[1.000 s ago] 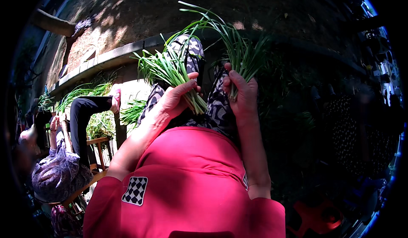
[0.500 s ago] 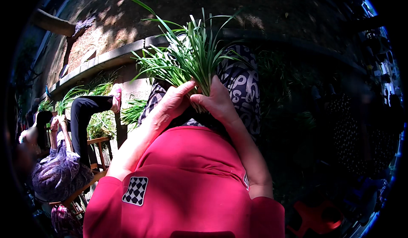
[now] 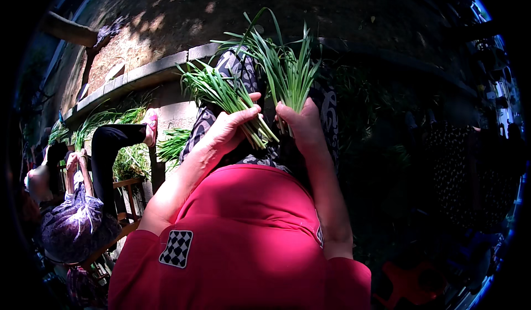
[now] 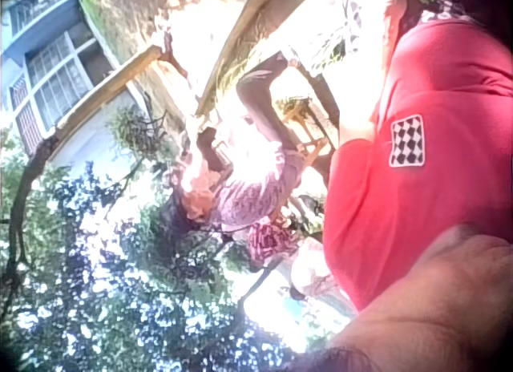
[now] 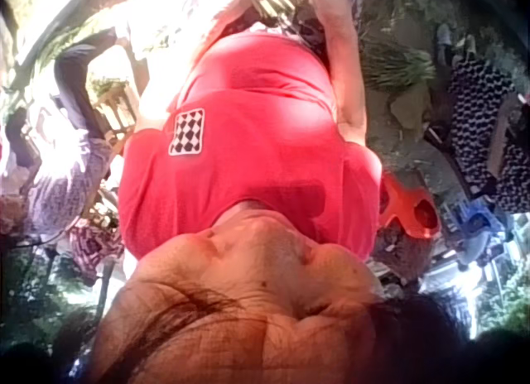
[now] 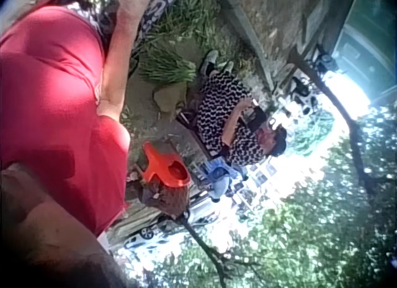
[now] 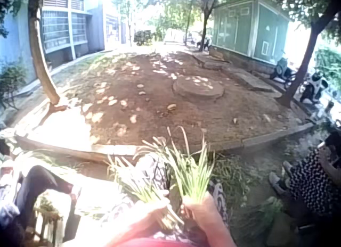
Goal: The person sorts through bunches of chives by hand, picking up individual stalks and arranging them into a organized bundle while seated.
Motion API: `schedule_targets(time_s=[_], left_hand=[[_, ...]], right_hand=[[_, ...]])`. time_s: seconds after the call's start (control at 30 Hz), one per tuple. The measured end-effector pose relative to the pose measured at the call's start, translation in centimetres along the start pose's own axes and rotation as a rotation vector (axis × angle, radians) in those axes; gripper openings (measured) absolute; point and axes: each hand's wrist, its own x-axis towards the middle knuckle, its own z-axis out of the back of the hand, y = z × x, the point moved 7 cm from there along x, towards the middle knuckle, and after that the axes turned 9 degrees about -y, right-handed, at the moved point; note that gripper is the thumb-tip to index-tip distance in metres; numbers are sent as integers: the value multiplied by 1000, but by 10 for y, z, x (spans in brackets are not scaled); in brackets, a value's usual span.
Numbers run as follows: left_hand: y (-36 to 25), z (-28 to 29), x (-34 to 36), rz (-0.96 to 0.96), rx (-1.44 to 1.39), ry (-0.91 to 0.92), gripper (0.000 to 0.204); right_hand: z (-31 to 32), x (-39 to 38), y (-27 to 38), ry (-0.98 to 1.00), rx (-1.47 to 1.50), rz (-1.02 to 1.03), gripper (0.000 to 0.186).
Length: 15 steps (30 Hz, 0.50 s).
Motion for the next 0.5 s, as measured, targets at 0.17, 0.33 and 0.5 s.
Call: schedule_targets(time_s=[0.17, 0.33, 0.5], left_hand=[[1, -8, 1, -6, -33, 97, 41], [6, 0, 8, -23, 32, 102, 23], [6, -2, 5, -12, 0, 48, 32]], right_hand=[[-3, -2, -2, 67, -175, 63, 30], [-26, -6, 2, 200, -405, 312, 48], [-21, 1, 0, 180, -258, 249, 50]])
